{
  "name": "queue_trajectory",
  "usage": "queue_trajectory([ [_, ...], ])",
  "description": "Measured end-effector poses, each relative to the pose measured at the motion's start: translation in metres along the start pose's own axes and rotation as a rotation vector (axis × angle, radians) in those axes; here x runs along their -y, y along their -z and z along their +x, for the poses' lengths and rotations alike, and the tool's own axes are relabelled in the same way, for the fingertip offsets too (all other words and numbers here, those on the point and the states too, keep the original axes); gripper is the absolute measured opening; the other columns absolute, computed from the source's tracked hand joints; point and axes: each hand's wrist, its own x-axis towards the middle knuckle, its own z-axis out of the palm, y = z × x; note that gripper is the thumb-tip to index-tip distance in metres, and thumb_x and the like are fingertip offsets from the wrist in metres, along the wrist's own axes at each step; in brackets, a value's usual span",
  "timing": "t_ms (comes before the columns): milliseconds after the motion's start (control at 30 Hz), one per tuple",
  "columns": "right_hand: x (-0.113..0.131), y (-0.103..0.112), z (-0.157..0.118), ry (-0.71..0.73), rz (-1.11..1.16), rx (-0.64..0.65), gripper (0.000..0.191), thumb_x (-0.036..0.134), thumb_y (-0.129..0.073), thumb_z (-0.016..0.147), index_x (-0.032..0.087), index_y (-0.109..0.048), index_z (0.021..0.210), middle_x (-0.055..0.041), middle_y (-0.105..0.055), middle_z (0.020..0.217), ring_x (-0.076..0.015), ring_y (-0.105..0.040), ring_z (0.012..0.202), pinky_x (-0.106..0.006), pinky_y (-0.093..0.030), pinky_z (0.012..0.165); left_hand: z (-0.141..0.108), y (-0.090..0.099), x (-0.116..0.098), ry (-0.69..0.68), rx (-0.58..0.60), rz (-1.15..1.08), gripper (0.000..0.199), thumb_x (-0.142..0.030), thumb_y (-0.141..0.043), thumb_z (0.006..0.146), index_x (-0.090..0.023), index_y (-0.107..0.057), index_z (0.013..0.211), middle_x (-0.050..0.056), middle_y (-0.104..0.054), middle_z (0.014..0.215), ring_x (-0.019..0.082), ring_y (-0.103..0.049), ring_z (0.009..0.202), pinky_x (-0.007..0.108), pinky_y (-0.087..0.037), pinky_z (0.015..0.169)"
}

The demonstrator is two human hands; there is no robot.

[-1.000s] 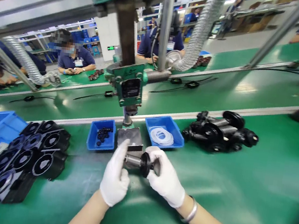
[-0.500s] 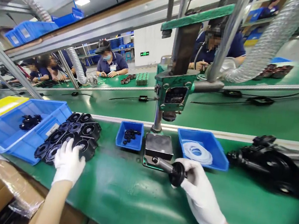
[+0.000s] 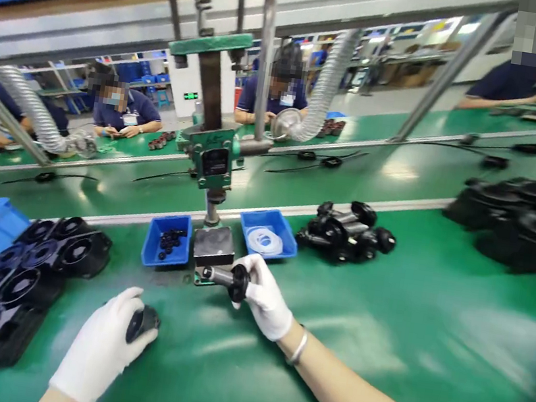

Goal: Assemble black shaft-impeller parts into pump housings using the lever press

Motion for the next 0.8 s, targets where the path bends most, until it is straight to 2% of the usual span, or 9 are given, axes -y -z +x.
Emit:
queue_trajectory([
  [67,0.000,0.000,0.000,0.015,0.026,-0.005,0.039,0.022,-0.078,0.066,0.022,-0.044,0.085,0.0040,-0.054,0.085,-0.0080,-0.053,0.051,-0.019,-0.046,0.038,0.009,-0.003,-0.021,0.017,0.064,0.003,0.047,-0.038,-0.059,0.082,-0.018,-0.056,0.125,0.016,-0.058,0.133,0.031,-0.063,0.109,0.042,-0.054,0.086],
  [133,0.001,0.000,0.000,0.022,0.046,-0.004,0.039,0.020,-0.077,0.065,0.022,-0.044,0.084,0.0043,-0.054,0.085,-0.0078,-0.054,0.050,-0.019,-0.046,0.038,0.020,0.000,-0.041,-0.019,0.163,0.035,0.050,-0.033,-0.053,0.083,-0.020,-0.052,0.131,0.015,-0.055,0.136,0.032,-0.062,0.109,0.043,-0.054,0.083],
  [267,0.004,-0.001,-0.002,0.040,0.093,0.030,0.037,0.022,-0.074,0.066,0.022,-0.043,0.085,0.0043,-0.053,0.086,-0.0078,-0.053,0.050,-0.019,-0.044,0.038,0.039,0.013,-0.069,-0.136,0.314,0.049,0.022,-0.030,-0.050,0.083,-0.022,-0.065,0.097,0.013,-0.057,0.131,0.032,-0.060,0.110,0.042,-0.053,0.078],
  [400,0.013,-0.003,-0.003,0.055,0.095,0.040,0.034,0.023,-0.070,0.067,0.023,-0.041,0.086,0.0047,-0.050,0.086,-0.0074,-0.051,0.048,-0.020,-0.042,0.038,0.047,0.016,-0.073,-0.144,0.349,0.039,0.020,-0.033,-0.048,0.086,-0.022,-0.065,0.088,0.011,-0.065,0.097,0.031,-0.062,0.087,0.042,-0.051,0.068],
  [500,0.027,-0.005,-0.009,0.090,0.021,0.025,0.035,0.022,-0.071,0.066,0.023,-0.041,0.085,0.0042,-0.050,0.087,-0.0076,-0.050,0.049,-0.020,-0.040,0.038,0.042,0.012,-0.062,-0.049,0.203,-0.229,0.021,-0.039,-0.054,0.086,-0.022,-0.065,0.091,0.008,-0.066,0.095,0.030,-0.063,0.089,0.044,-0.051,0.078],
  [600,0.039,-0.010,-0.024,0.203,-0.231,0.004,0.033,0.018,-0.069,0.064,0.022,-0.042,0.082,0.0029,-0.048,0.083,-0.0100,-0.047,0.059,-0.022,-0.042,0.049,0.031,0.003,-0.051,0.193,-0.137,-0.804,0.026,-0.044,-0.057,0.086,-0.022,-0.065,0.098,0.007,-0.068,0.104,0.026,-0.063,0.097,0.040,-0.049,0.090],
  [667,0.040,-0.014,-0.037,0.235,-0.399,-0.013,0.029,0.017,-0.066,0.064,0.021,-0.041,0.078,0.0023,-0.046,0.079,-0.0122,-0.044,0.066,-0.025,-0.041,0.058,0.023,-0.005,-0.052,0.343,-0.373,-1.204,0.028,-0.045,-0.052,0.090,-0.022,-0.065,0.098,0.006,-0.068,0.104,0.024,-0.064,0.097,0.037,-0.051,0.090],
  [700,0.038,-0.017,-0.043,0.223,-0.456,-0.017,0.028,0.016,-0.064,0.064,0.021,-0.040,0.077,0.0021,-0.045,0.078,-0.0130,-0.042,0.067,-0.026,-0.040,0.061,0.021,-0.009,-0.054,0.384,-0.449,-1.367,0.027,-0.044,-0.050,0.091,-0.022,-0.065,0.097,0.005,-0.068,0.103,0.023,-0.065,0.096,0.035,-0.052,0.089],
  [800,0.025,-0.022,-0.057,0.157,-0.528,-0.014,0.025,0.015,-0.059,0.065,0.022,-0.038,0.077,0.0019,-0.043,0.077,-0.0140,-0.039,0.067,-0.027,-0.037,0.062,0.017,-0.019,-0.065,0.395,-0.499,-1.630,0.024,-0.042,-0.053,0.090,-0.022,-0.066,0.095,0.004,-0.068,0.103,0.022,-0.065,0.096,0.033,-0.053,0.089],
])
